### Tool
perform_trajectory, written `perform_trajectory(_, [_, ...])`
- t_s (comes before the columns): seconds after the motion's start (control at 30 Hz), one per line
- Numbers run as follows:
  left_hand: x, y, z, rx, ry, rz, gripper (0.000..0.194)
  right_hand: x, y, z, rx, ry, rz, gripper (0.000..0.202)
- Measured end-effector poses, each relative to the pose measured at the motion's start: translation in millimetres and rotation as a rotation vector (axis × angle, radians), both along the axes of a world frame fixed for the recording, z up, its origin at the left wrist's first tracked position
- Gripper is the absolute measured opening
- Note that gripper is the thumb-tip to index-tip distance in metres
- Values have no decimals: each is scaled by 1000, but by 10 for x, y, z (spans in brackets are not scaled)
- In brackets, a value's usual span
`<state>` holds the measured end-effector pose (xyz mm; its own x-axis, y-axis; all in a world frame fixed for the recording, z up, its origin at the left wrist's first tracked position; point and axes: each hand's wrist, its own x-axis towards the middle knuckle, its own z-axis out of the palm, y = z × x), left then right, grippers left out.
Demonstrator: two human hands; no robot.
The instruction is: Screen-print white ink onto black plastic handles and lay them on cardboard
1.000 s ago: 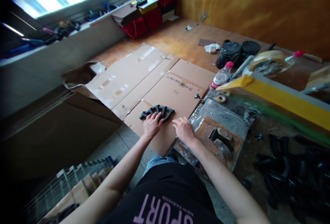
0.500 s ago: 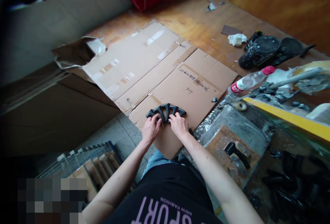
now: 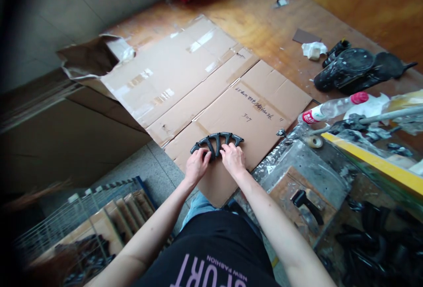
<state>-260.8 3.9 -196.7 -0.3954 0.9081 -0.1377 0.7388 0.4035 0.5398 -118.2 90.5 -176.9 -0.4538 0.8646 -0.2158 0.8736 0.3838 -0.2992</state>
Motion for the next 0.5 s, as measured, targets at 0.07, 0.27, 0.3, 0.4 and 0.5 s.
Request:
perform_trajectory(0.07, [-34, 80, -7, 1, 16, -15, 37, -22, 12, -18, -25, 36, 2, 31])
perform_trajectory(0.27, [-267, 297, 38, -3, 105, -112, 44, -19, 33, -48, -115, 183, -8, 38])
perform_trajectory(0.3, [-290, 306, 55, -5, 128, -119, 46, -7, 28, -50, -123, 208, -9, 39])
perform_trajectory(0.4, [-254, 261, 95, 42, 201, -114, 52, 50, -3, -50, -131, 274, -9, 40])
perform_trajectory(0.5, [-51, 197, 98, 133, 197, -194, 51, 136, -55, -29, -106, 301, -1, 38])
